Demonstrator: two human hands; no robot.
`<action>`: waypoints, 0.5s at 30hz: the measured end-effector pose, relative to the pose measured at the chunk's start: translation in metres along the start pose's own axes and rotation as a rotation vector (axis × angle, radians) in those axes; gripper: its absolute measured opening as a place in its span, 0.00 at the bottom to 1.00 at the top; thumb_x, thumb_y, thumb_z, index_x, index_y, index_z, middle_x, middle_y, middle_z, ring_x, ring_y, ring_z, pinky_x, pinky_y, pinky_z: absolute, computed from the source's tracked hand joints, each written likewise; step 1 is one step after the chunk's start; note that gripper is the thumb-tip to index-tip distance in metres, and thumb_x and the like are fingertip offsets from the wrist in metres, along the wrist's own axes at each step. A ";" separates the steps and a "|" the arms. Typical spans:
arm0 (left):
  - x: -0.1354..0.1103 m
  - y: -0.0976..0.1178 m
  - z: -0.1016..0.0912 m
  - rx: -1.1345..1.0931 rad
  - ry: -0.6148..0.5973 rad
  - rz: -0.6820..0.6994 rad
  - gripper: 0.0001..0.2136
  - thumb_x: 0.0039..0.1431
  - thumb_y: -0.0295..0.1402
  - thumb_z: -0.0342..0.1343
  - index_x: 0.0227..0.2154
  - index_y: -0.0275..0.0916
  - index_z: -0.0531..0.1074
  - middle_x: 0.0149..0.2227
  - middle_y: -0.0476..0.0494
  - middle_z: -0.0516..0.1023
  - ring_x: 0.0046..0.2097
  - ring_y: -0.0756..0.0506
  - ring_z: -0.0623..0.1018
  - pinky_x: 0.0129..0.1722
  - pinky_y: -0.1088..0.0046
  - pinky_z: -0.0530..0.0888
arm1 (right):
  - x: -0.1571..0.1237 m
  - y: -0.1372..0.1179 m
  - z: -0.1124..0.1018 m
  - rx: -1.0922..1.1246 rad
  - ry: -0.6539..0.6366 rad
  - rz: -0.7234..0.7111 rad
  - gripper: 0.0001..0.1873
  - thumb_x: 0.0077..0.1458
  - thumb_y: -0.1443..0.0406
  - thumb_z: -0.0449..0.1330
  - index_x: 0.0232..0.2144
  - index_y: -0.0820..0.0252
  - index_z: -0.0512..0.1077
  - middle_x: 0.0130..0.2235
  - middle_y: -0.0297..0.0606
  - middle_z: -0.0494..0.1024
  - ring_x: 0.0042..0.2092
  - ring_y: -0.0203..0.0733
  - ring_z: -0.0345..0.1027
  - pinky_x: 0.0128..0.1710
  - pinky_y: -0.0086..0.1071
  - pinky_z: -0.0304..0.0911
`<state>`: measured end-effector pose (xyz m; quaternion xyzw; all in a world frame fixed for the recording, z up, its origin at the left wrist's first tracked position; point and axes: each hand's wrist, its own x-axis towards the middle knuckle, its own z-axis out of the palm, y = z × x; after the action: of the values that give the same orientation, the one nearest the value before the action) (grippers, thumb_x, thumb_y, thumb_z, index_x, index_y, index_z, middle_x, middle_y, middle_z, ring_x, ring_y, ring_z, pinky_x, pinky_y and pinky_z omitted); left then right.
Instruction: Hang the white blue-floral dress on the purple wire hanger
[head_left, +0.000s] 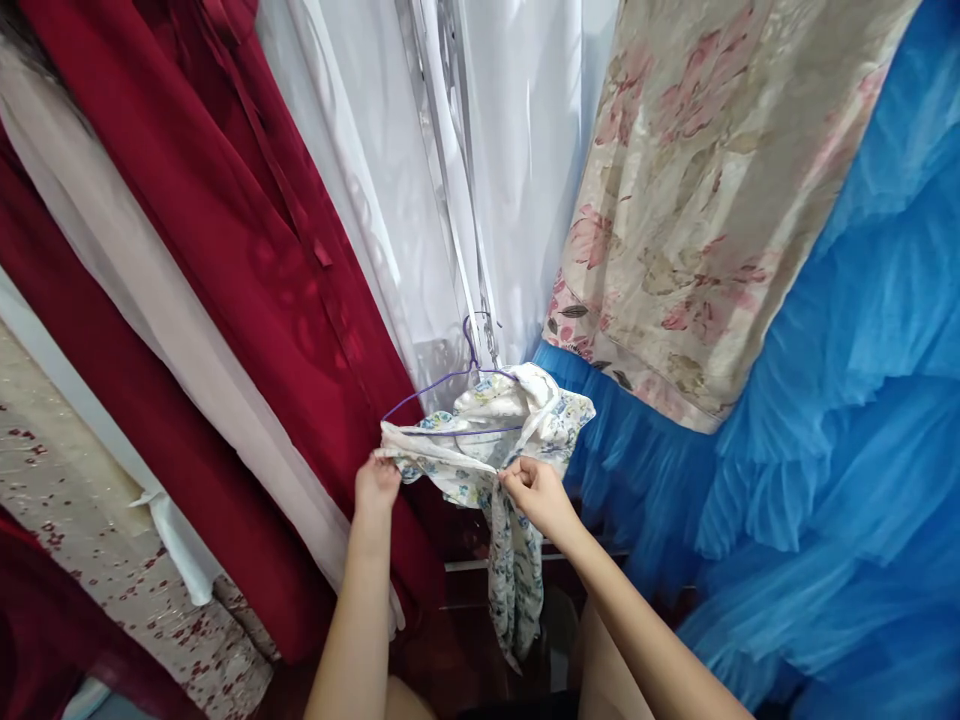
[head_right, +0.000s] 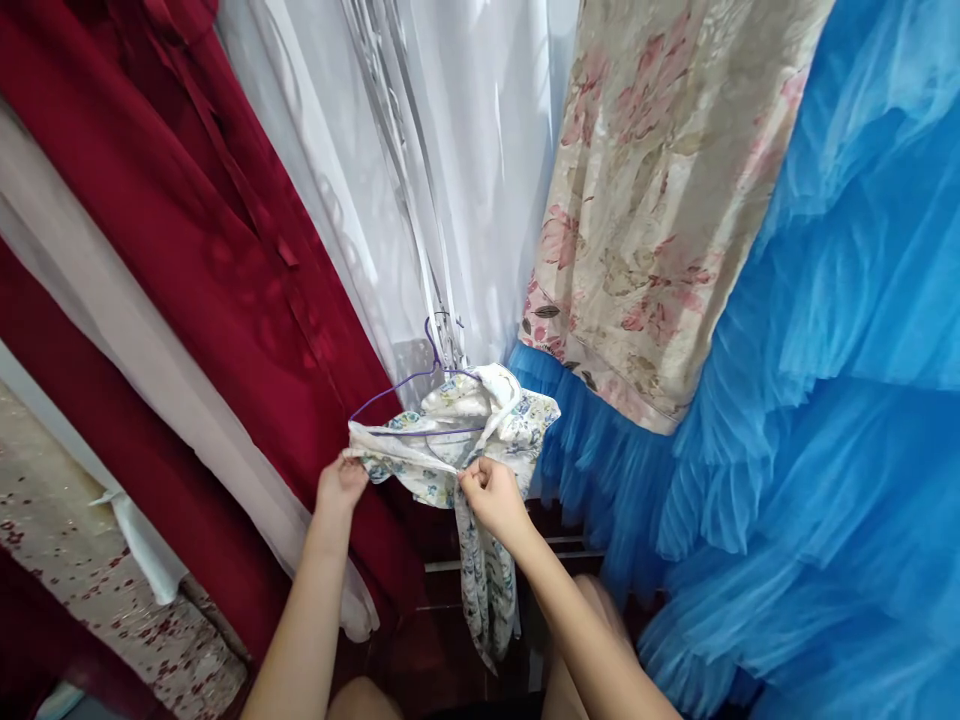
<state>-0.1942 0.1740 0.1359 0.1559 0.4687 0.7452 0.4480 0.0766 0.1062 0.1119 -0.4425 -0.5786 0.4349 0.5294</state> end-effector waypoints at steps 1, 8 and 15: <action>-0.006 -0.018 -0.004 -0.003 -0.007 -0.052 0.12 0.61 0.25 0.49 0.22 0.38 0.64 0.21 0.48 0.68 0.25 0.49 0.72 0.33 0.73 0.72 | -0.003 0.007 -0.003 0.043 0.037 0.021 0.16 0.52 0.54 0.61 0.21 0.57 0.64 0.15 0.26 0.61 0.18 0.32 0.50 0.20 0.28 0.45; -0.075 -0.114 -0.009 -0.098 -0.162 -0.188 0.03 0.60 0.30 0.58 0.31 0.37 0.73 0.38 0.40 0.80 0.41 0.46 0.80 0.47 0.68 0.75 | -0.060 0.106 -0.050 0.264 0.641 0.224 0.22 0.46 0.46 0.63 0.27 0.58 0.68 0.21 0.30 0.68 0.21 0.36 0.57 0.22 0.30 0.53; -0.185 -0.126 0.018 0.320 -0.820 0.061 0.15 0.65 0.46 0.54 0.38 0.38 0.74 0.38 0.43 0.76 0.41 0.46 0.75 0.44 0.71 0.71 | -0.095 0.082 -0.037 0.183 0.470 0.233 0.33 0.52 0.37 0.56 0.43 0.57 0.75 0.44 0.43 0.80 0.50 0.53 0.71 0.52 0.43 0.64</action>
<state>-0.0150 0.0536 0.0738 0.5200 0.3567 0.5526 0.5449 0.1225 0.0337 0.0123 -0.5453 -0.3432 0.4286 0.6333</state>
